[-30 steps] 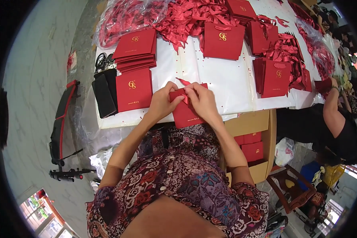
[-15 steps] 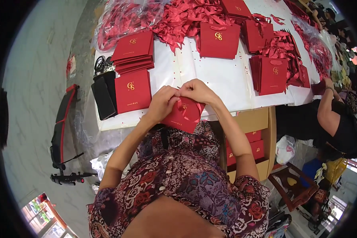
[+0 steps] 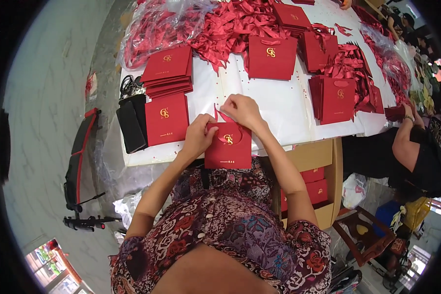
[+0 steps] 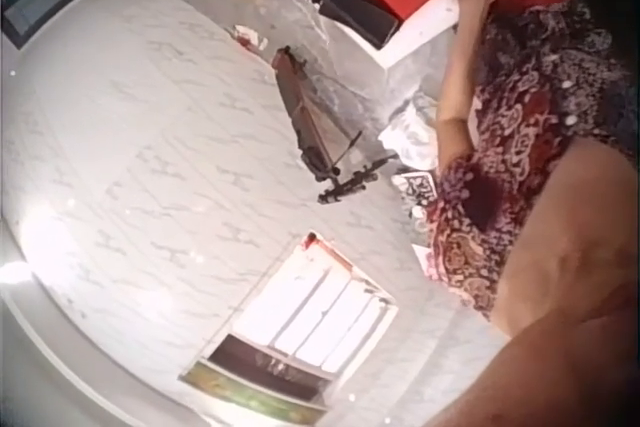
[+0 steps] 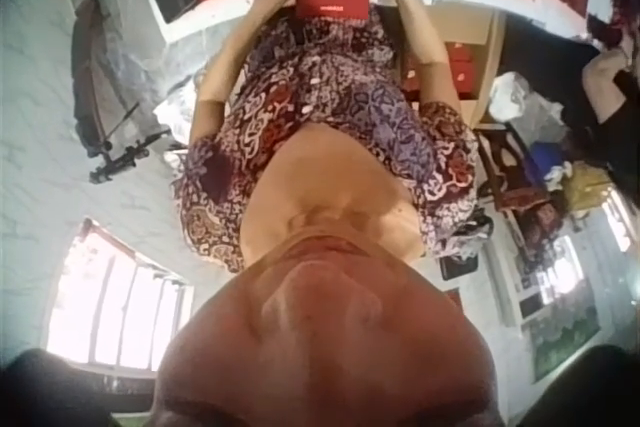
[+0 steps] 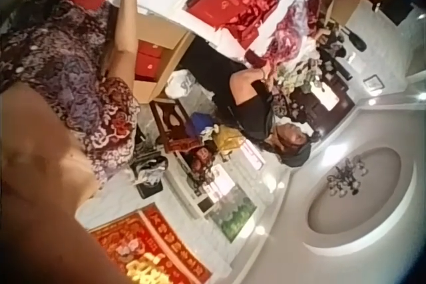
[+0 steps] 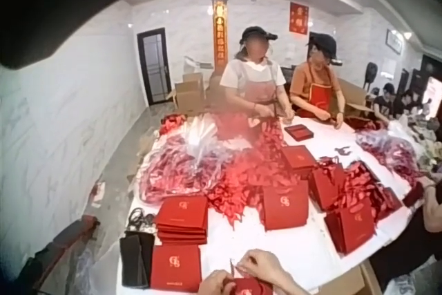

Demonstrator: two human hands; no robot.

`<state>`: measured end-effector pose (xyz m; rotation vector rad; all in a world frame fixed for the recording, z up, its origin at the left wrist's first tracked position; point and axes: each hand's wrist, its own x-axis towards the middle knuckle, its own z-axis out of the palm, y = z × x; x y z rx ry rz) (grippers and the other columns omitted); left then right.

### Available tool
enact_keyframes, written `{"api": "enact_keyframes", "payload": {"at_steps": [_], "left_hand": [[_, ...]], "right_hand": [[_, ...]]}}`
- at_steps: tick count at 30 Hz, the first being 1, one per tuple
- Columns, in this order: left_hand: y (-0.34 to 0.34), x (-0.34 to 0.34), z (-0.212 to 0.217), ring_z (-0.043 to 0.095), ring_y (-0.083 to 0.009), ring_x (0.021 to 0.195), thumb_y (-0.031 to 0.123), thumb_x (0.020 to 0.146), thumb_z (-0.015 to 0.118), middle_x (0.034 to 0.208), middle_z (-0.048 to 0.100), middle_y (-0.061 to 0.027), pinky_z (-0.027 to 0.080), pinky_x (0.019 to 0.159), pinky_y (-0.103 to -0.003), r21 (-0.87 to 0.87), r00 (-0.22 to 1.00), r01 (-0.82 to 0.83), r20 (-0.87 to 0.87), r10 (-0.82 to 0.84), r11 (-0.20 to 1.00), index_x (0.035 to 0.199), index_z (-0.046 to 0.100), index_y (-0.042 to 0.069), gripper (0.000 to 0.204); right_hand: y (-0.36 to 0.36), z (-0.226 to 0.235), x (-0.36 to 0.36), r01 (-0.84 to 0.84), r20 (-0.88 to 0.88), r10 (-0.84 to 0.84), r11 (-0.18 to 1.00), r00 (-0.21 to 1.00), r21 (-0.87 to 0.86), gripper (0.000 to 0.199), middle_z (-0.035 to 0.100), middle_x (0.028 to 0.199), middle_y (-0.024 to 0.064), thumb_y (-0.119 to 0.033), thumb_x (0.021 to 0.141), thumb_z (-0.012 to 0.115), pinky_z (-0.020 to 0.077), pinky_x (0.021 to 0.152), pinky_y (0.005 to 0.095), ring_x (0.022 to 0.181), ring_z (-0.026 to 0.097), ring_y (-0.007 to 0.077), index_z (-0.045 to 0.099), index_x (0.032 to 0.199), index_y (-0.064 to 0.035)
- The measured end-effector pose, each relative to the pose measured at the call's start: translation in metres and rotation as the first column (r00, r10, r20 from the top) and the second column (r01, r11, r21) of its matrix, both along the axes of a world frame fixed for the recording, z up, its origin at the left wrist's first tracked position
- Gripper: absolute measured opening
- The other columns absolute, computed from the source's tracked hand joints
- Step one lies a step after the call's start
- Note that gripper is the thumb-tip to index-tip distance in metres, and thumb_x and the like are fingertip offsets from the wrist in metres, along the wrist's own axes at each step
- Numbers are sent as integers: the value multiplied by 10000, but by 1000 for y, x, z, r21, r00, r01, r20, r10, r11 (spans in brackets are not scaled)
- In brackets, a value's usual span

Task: Tying ribbons onto red gift bags and stacking them.

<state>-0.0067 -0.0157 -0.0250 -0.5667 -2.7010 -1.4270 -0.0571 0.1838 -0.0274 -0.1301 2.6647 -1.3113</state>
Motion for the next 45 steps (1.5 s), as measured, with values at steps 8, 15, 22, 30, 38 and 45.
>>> {"api": "enact_keyframes", "payload": {"at_steps": [8, 15, 22, 30, 38, 45], "left_hand": [[11, -18, -7, 610, -321, 688, 112, 864, 683, 837, 602, -151, 482, 614, -412, -51, 993, -103, -63, 100, 993, 942, 594, 25, 146], [20, -37, -21, 646, -339, 699, 234, 849, 701, 817, 648, -144, 498, 616, -432, -284, 974, -213, -141, 179, 935, 884, 620, 40, 213], [30, -38, -13, 669, -321, 701, 188, 841, 693, 724, 675, -121, 508, 642, -429, -63, 966, -194, 162, 202, 979, 815, 643, 34, 164], [28, -33, -14, 638, -183, 673, 158, 856, 699, 791, 689, -89, 506, 656, -323, 78, 994, -87, -53, 91, 993, 869, 686, 15, 145], [-3, -12, 21, 633, -218, 1058, 181, 903, 704, 1076, 676, -131, 535, 835, -321, 297, 955, -127, 296, 35, 946, 1234, 553, -27, 419], [5, 12, 29, 640, -126, 963, 91, 912, 686, 1117, 672, -97, 516, 854, -258, 563, 799, -189, 565, -207, 805, 1271, 543, -19, 402]], "right_hand": [[-18, -4, 13, -46, -186, 84, 979, 979, 200, 135, 656, 786, 144, -174, 810, 682, 515, 677, 432, 739, 655, 331, 653, 809, -42], [-16, -11, 19, 144, -51, -147, 988, 988, -62, 163, 662, 745, 145, -185, 854, 659, 514, 648, 400, 683, 654, 312, 641, 830, -25], [-12, -28, 21, 187, 59, -177, 923, 982, -336, 157, 692, 773, 99, -135, 898, 650, 510, 650, 302, 689, 657, 177, 677, 966, 4], [-3, -21, 22, 185, 205, -74, 778, 976, -601, 173, 687, 811, 43, -122, 937, 642, 495, 669, 234, 728, 619, 89, 679, 1000, 36], [40, 21, 21, 456, 346, -300, 510, 889, -730, 188, 662, 808, 29, -193, 992, 591, 493, 693, 225, 717, 609, 90, 653, 1034, -21], [20, -14, 14, 543, 460, -311, 287, 832, -789, 186, 654, 769, 18, -188, 984, 602, 480, 641, 224, 666, 584, 82, 656, 1014, -12]]}}
